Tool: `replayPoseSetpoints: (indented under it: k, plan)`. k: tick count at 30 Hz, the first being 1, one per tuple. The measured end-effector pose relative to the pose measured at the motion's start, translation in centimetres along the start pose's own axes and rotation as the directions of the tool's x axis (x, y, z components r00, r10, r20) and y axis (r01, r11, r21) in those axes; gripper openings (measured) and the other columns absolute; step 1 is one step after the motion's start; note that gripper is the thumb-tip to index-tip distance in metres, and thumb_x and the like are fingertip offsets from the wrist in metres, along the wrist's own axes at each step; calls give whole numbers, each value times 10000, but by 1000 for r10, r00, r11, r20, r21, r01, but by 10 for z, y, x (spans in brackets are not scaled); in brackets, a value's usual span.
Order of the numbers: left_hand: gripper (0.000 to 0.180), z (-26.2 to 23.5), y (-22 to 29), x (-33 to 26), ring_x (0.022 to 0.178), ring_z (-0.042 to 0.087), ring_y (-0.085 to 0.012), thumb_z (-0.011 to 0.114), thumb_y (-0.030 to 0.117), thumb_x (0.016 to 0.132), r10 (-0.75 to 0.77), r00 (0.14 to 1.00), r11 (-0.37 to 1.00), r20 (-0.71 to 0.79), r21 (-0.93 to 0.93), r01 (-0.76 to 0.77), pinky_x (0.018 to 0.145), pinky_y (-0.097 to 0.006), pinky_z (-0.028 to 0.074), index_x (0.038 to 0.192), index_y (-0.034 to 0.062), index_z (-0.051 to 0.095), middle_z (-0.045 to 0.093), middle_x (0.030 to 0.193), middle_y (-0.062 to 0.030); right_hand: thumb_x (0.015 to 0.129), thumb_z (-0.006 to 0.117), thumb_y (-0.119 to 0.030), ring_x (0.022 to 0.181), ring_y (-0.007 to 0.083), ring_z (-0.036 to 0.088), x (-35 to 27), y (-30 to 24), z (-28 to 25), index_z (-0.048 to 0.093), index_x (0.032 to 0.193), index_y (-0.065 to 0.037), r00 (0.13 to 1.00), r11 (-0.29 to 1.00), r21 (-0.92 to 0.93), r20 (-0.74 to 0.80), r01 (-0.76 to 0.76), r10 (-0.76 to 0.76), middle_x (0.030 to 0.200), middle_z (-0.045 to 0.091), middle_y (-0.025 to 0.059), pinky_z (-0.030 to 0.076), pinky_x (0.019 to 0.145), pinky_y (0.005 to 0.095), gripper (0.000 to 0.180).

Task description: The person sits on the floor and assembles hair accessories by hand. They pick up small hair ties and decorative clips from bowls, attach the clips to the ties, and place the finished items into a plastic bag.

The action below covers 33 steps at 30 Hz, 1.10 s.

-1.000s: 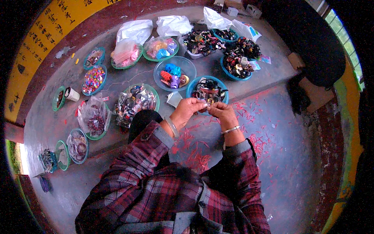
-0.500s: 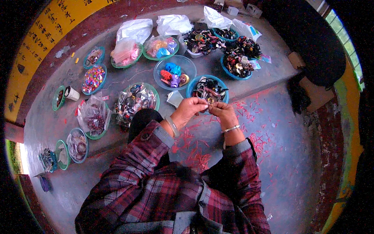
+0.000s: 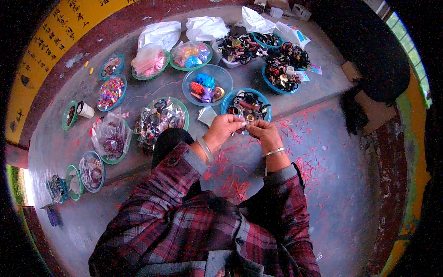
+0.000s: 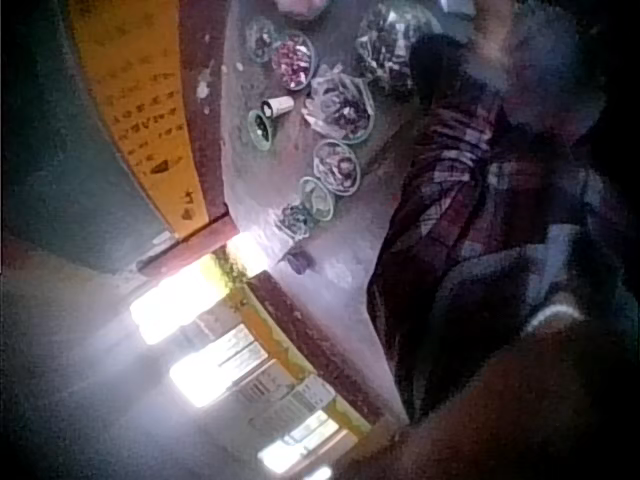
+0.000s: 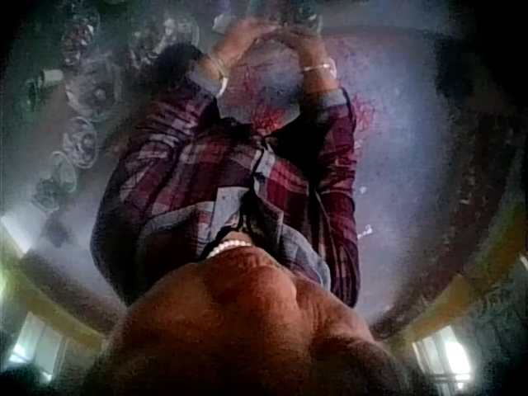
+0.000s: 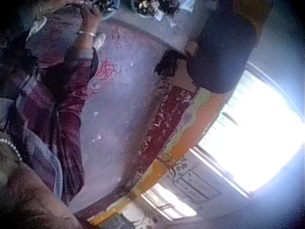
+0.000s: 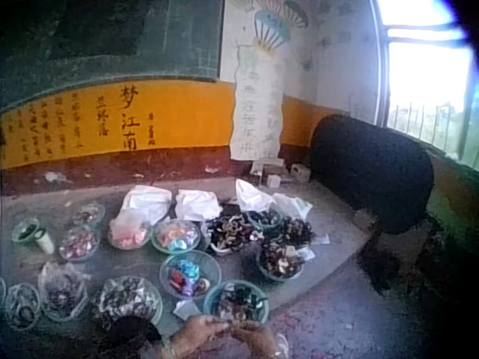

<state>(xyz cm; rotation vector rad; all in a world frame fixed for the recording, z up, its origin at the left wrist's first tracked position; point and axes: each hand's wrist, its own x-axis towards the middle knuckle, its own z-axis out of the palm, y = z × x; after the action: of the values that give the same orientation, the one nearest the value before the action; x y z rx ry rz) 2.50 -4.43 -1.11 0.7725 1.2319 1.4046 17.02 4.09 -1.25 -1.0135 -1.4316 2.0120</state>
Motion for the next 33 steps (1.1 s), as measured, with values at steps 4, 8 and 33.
replayPoseSetpoints:
  k: [4,8,33]
  plan:
    - [183,-1,-3,1,682,534,-82,599,146,791,-21,999,999,36,-49,23,621,-209,429,882,-13,604,601,787,-27,699,684,-77,607,90,508,-1,-3,0,612,778,-26,1000,999,-48,-14,-23,22,684,575,2,398,576,205,118]
    - [173,-1,-1,-1,649,548,-83,590,159,795,-48,998,998,-41,31,49,543,-217,439,880,9,599,608,792,-24,707,682,-110,621,108,532,3,5,2,614,782,-28,968,972,-164,-159,169,-195,685,593,26,431,595,238,131]
    - [394,18,-19,-10,873,525,-336,561,257,762,491,811,109,318,901,-419,758,-390,441,1006,-48,505,540,921,-188,788,578,-130,691,119,550,9,23,21,598,888,21,947,966,-147,-212,215,-243,791,613,65,446,605,241,183]
